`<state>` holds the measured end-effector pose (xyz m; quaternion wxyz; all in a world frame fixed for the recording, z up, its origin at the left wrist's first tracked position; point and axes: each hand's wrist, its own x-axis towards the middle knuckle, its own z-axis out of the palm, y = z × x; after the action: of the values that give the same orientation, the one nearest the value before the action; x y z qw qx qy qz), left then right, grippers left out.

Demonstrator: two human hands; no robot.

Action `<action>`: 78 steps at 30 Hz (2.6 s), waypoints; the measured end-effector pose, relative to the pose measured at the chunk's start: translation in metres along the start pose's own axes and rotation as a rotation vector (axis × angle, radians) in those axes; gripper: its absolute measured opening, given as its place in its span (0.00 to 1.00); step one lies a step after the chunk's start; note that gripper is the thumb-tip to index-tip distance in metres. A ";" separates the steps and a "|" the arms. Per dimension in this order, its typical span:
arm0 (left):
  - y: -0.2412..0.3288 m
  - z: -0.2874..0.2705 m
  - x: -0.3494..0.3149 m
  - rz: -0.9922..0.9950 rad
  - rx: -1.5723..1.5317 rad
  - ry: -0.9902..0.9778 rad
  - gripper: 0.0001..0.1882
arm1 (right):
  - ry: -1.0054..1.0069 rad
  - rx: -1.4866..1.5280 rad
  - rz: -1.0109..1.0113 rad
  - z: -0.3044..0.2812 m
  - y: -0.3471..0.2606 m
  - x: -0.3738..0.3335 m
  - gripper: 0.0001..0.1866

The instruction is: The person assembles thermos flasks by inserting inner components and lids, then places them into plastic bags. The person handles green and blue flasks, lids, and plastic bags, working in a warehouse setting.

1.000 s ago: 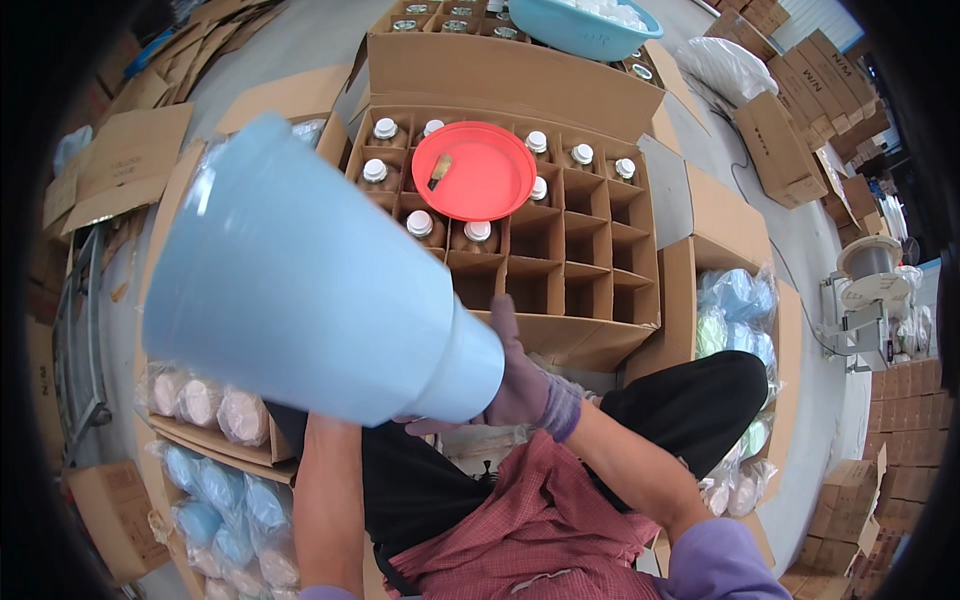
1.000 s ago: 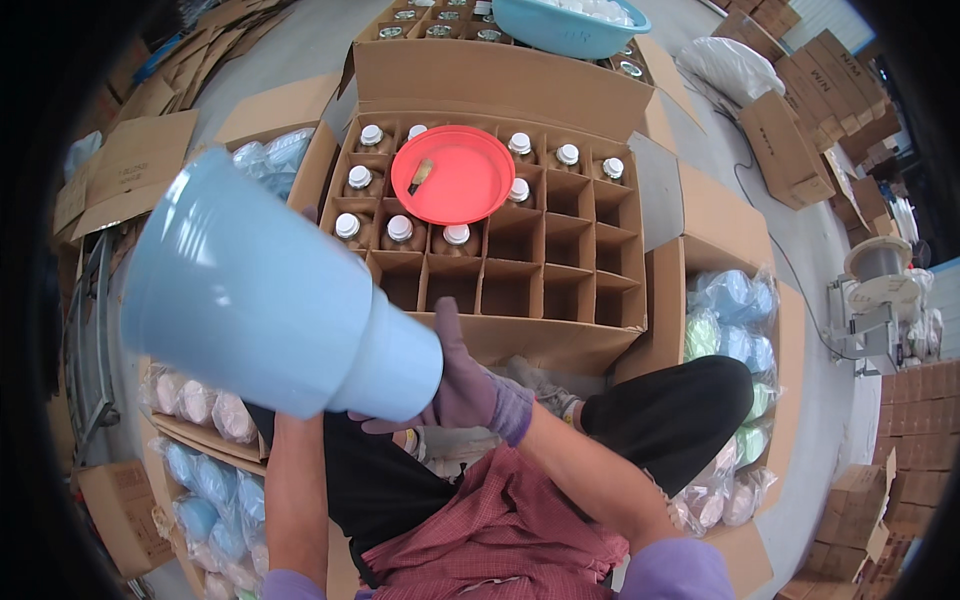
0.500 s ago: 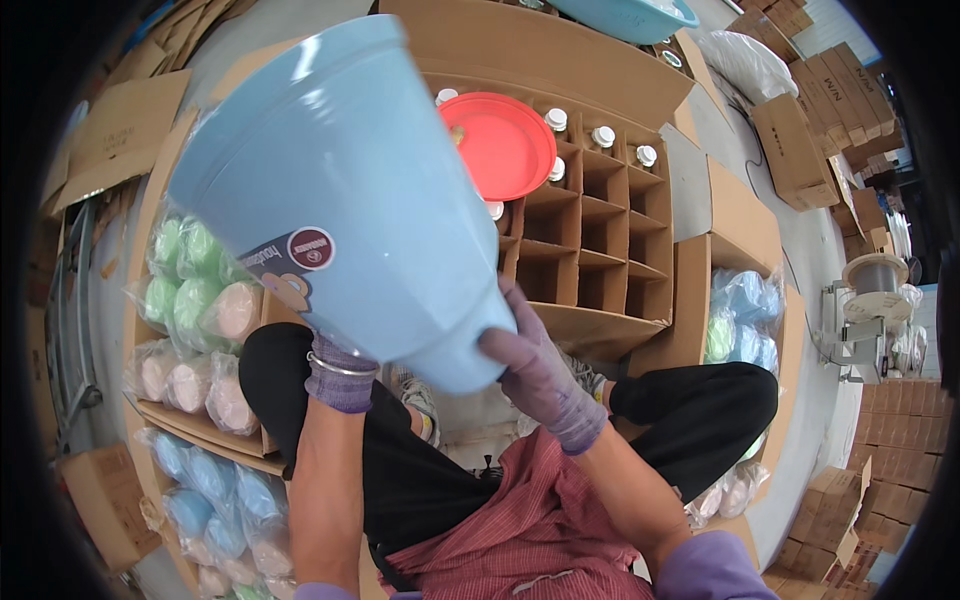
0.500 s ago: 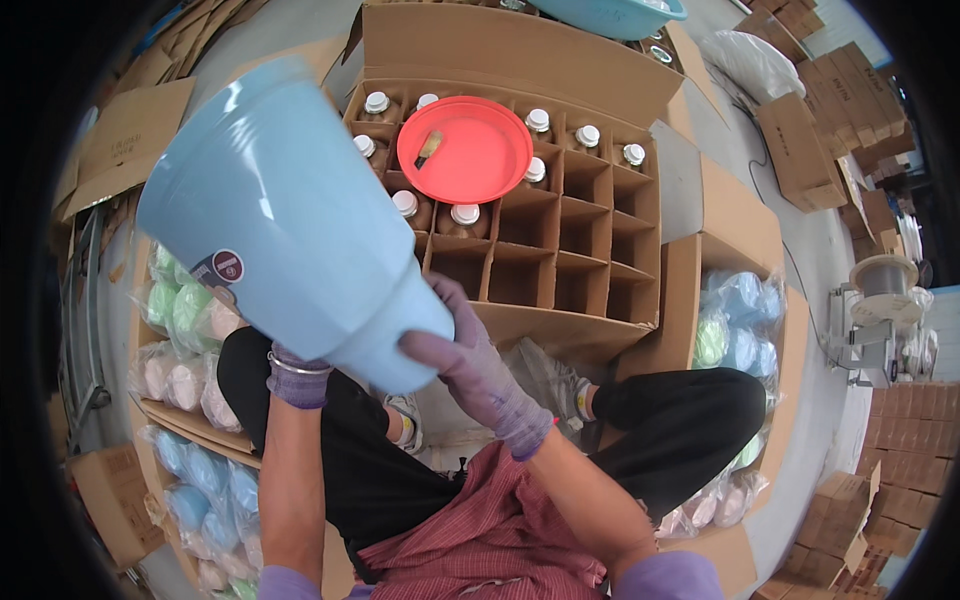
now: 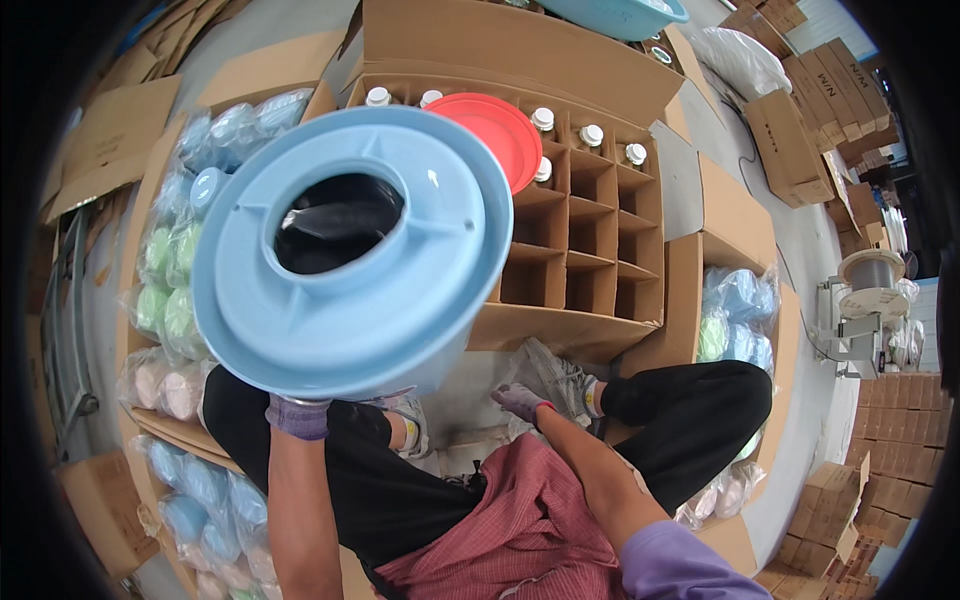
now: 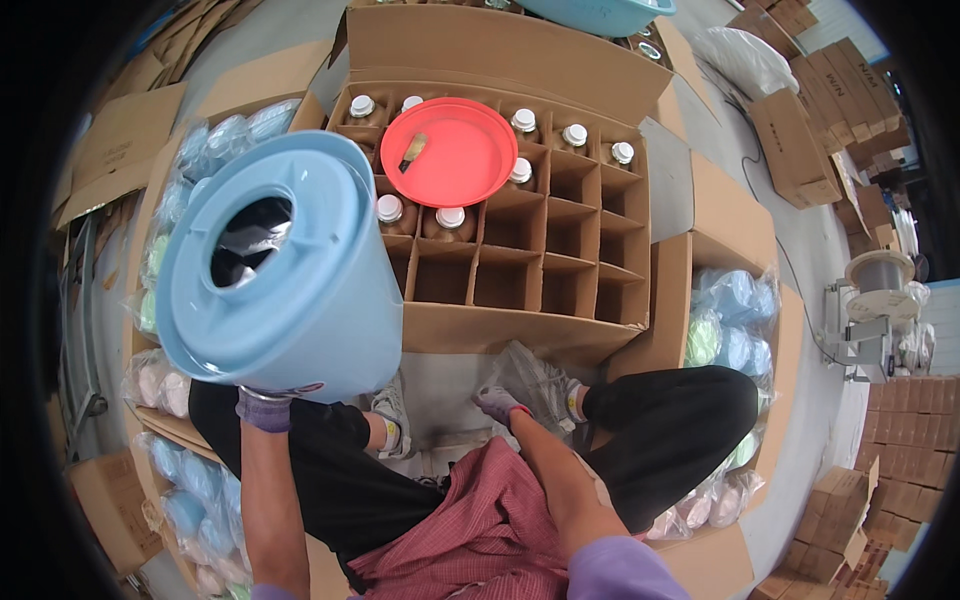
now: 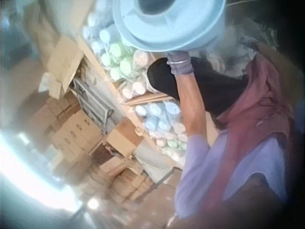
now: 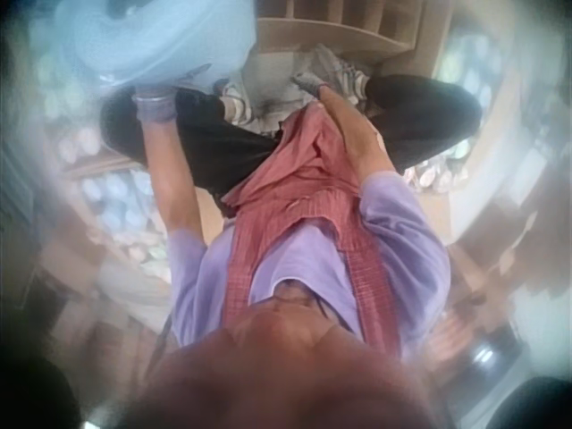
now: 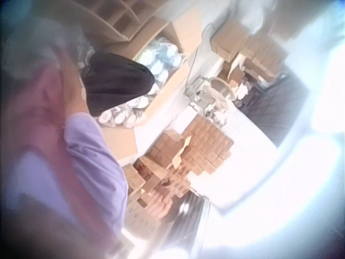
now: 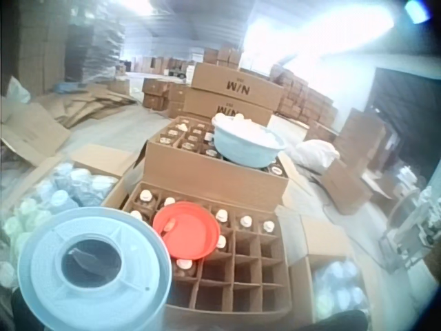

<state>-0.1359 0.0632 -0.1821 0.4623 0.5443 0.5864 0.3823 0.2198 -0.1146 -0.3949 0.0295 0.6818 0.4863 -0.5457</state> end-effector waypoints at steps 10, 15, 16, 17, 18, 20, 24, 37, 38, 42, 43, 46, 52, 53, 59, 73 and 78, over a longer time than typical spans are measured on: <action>0.199 0.048 -0.033 0.229 -0.704 -0.092 0.34 | 0.177 1.274 -0.880 -0.205 -0.221 -0.124 0.19; 0.264 0.047 -0.045 0.747 -0.257 -0.604 0.33 | 0.360 1.157 -1.214 -0.304 -0.263 -0.227 0.22; 0.266 0.056 -0.047 0.914 -0.032 -0.760 0.33 | 0.371 1.177 -1.181 -0.316 -0.252 -0.234 0.20; 0.265 0.071 -0.059 1.125 0.200 -0.834 0.32 | 0.371 1.194 -1.156 -0.325 -0.242 -0.238 0.18; 0.270 0.084 -0.075 1.192 0.445 -0.955 0.33 | 0.361 1.212 -1.132 -0.332 -0.234 -0.242 0.16; 0.242 0.093 -0.101 1.283 0.755 -1.135 0.31 | 0.371 1.212 -1.055 -0.333 -0.233 -0.246 0.10; 0.276 0.066 -0.109 0.976 0.488 -1.327 0.26 | 0.536 0.966 -0.866 -0.319 -0.212 -0.252 0.09; 0.163 0.103 -0.103 -0.087 -0.466 -0.564 0.27 | 0.714 0.256 -0.612 -0.197 -0.154 -0.280 0.17; 0.161 0.110 -0.125 0.122 -0.100 -0.632 0.31 | 0.803 0.288 -0.650 -0.190 -0.153 -0.281 0.14; 0.202 0.082 -0.209 0.126 0.088 -0.671 0.34 | 0.907 0.374 -0.482 -0.137 -0.142 -0.304 0.12; 0.196 0.071 -0.226 0.155 0.107 -0.592 0.37 | 0.911 0.397 -0.519 -0.123 -0.138 -0.313 0.13; 0.177 0.056 -0.254 0.204 0.065 -0.372 0.39 | 0.929 0.450 -0.680 -0.078 -0.132 -0.339 0.12; 0.172 0.021 -0.236 0.470 0.606 -0.210 0.27 | 0.983 0.241 -0.701 -0.059 -0.114 -0.340 0.13; 0.181 0.013 -0.232 0.506 0.518 -0.249 0.25 | 0.961 0.338 -0.707 -0.062 -0.118 -0.341 0.13; 0.205 0.022 -0.227 0.729 0.150 -1.003 0.18 | 1.004 0.024 -0.774 -0.038 -0.098 -0.344 0.12; 0.176 0.036 -0.216 -0.423 0.353 -1.414 0.17 | 0.712 0.236 -0.650 -0.088 -0.167 -0.397 0.28; 0.219 0.093 -0.240 -0.090 0.248 -1.700 0.17 | 0.462 0.594 -0.627 -0.126 -0.143 -0.356 0.27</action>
<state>0.0107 -0.1542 0.0309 0.6966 0.6685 0.0998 -0.2406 0.2346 -0.1919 0.0012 -0.4407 0.5849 0.4853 -0.4777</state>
